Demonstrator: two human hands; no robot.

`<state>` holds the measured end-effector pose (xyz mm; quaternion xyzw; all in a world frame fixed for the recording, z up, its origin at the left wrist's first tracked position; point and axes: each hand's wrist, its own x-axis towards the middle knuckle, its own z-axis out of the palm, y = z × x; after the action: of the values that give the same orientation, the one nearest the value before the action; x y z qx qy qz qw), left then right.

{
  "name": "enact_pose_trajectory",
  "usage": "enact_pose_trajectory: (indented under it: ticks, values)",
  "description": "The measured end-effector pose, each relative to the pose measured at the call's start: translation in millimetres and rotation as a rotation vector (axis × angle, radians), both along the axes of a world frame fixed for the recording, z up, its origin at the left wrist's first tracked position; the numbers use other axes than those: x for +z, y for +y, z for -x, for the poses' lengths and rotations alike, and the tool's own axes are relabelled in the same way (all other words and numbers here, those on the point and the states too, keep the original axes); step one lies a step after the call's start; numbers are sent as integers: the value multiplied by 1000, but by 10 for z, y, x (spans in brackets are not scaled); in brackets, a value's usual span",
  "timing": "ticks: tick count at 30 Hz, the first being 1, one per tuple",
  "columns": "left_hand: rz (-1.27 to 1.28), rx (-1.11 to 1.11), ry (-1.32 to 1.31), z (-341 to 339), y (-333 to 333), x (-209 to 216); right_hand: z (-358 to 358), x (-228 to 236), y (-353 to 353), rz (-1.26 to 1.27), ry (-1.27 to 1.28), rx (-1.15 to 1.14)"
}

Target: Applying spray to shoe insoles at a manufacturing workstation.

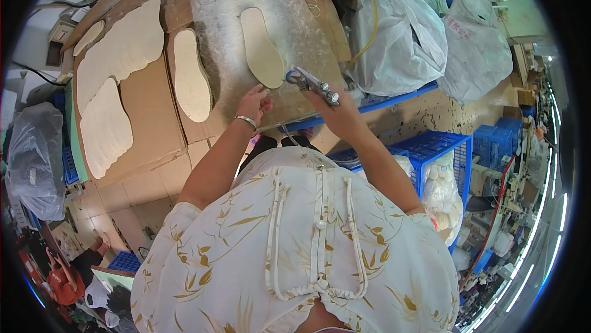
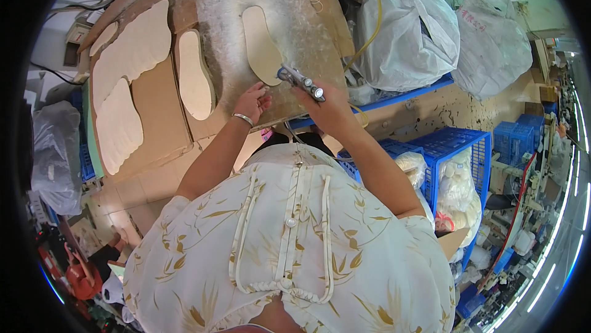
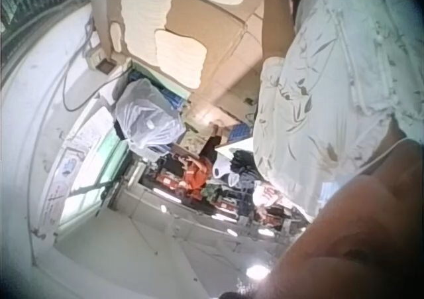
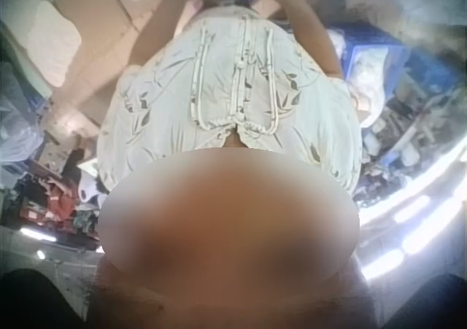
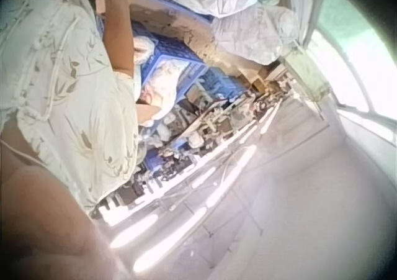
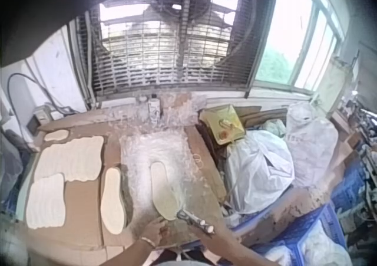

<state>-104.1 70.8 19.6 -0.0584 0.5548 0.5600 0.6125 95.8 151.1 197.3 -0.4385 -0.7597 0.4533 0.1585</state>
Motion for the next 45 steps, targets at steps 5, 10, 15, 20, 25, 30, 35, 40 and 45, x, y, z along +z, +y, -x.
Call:
enact_pose_trajectory:
  ticks: [5, 10, 15, 20, 25, 30, 35, 40, 45]
  values:
    - [11, -2, 5, 5, -35, 20, 23, 13, 7, 45, 11, -28]
    - [-15, -23, 0, 34, -245, 51, -66, 18, -98, 107, -5, 3]
    - [-15, -17, -4, 71, -475, 68, -91, 29, -94, 179, 20, -58]
    - [-33, -3, -39, 99, -561, 14, -157, -89, -182, 38, 57, 65]
    - [-31, -2, -46, 114, -584, -26, -147, -17, -152, 134, 11, -36]
    - [-20, -3, -54, 129, -599, -37, -221, -38, -231, 123, -40, 32]
    - [-17, -7, -60, 131, -600, -30, -335, -150, -202, 69, -134, -31]
    - [-26, -6, -76, 153, -597, -55, -295, -6, -276, 173, -118, -5]
    - [-22, -21, -81, 180, -593, -44, -280, 16, -306, 109, -91, -30]
